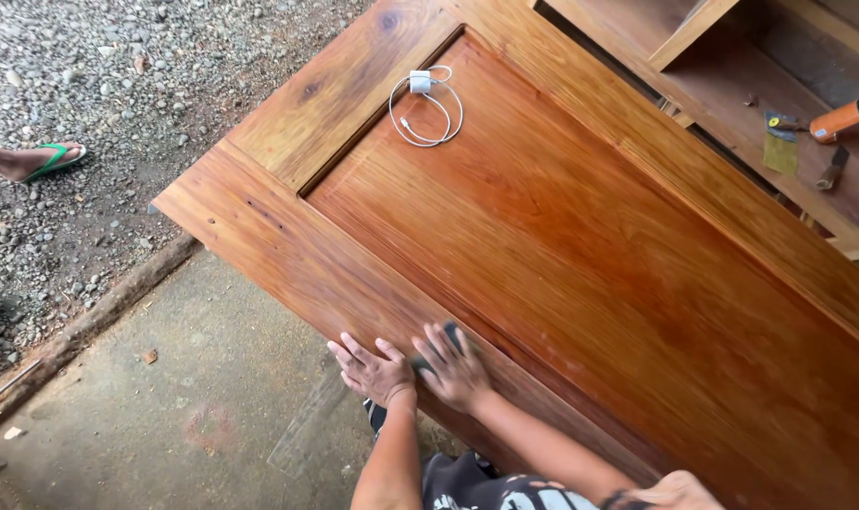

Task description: The person sands a large wooden door panel using a sanding block. They move the block across the surface and edges of the door, working on different sections to smooth the wood.

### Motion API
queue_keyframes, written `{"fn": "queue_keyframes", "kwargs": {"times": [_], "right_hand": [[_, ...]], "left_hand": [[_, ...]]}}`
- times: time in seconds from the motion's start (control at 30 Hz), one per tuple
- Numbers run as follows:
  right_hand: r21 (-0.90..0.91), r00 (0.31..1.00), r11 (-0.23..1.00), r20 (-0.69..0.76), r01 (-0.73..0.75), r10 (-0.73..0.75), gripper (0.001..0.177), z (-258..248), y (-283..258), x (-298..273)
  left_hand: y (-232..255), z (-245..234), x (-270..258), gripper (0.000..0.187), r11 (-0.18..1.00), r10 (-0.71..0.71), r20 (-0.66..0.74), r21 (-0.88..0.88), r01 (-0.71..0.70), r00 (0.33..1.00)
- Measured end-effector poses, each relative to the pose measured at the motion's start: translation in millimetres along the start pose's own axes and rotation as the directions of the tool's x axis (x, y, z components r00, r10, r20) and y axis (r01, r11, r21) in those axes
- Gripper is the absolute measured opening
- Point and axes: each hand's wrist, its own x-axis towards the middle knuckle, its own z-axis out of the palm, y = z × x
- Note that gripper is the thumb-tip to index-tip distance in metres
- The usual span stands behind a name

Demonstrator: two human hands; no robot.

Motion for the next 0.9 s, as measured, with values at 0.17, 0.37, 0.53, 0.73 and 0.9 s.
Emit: {"fn": "queue_keyframes", "kwargs": {"times": [0.17, 0.37, 0.53, 0.73, 0.9], "right_hand": [[0.132, 0.971, 0.965, -0.046, -0.228, 0.236, 0.071, 23, -13, 46], [0.033, 0.993, 0.995, -0.069, -0.094, 0.097, 0.068, -44, 19, -96], [-0.260, 0.984, 0.954, -0.137, -0.149, 0.116, 0.077, -62, 72, -299], [-0.480, 0.955, 0.862, -0.298, -0.160, 0.011, 0.057, -72, 128, -456], [-0.318, 0.992, 0.948, -0.122, -0.011, -0.030, 0.076, -57, 128, -374]], "left_hand": [[-1, 3, -8, 0.069, 1.000, -0.007, -0.027, -0.026, 0.007, 1.000], [6, 12, -36, 0.062, 0.985, 0.087, -0.122, 0.161, -0.067, 0.989], [12, 14, -127, 0.072, 0.986, -0.034, -0.137, 0.156, 0.056, 0.990], [12, 10, -162, 0.074, 0.938, -0.173, -0.146, -0.327, 0.117, 0.974], [3, 32, -150, 0.054, 0.892, -0.350, -0.127, -0.349, 0.288, 0.928]]}}
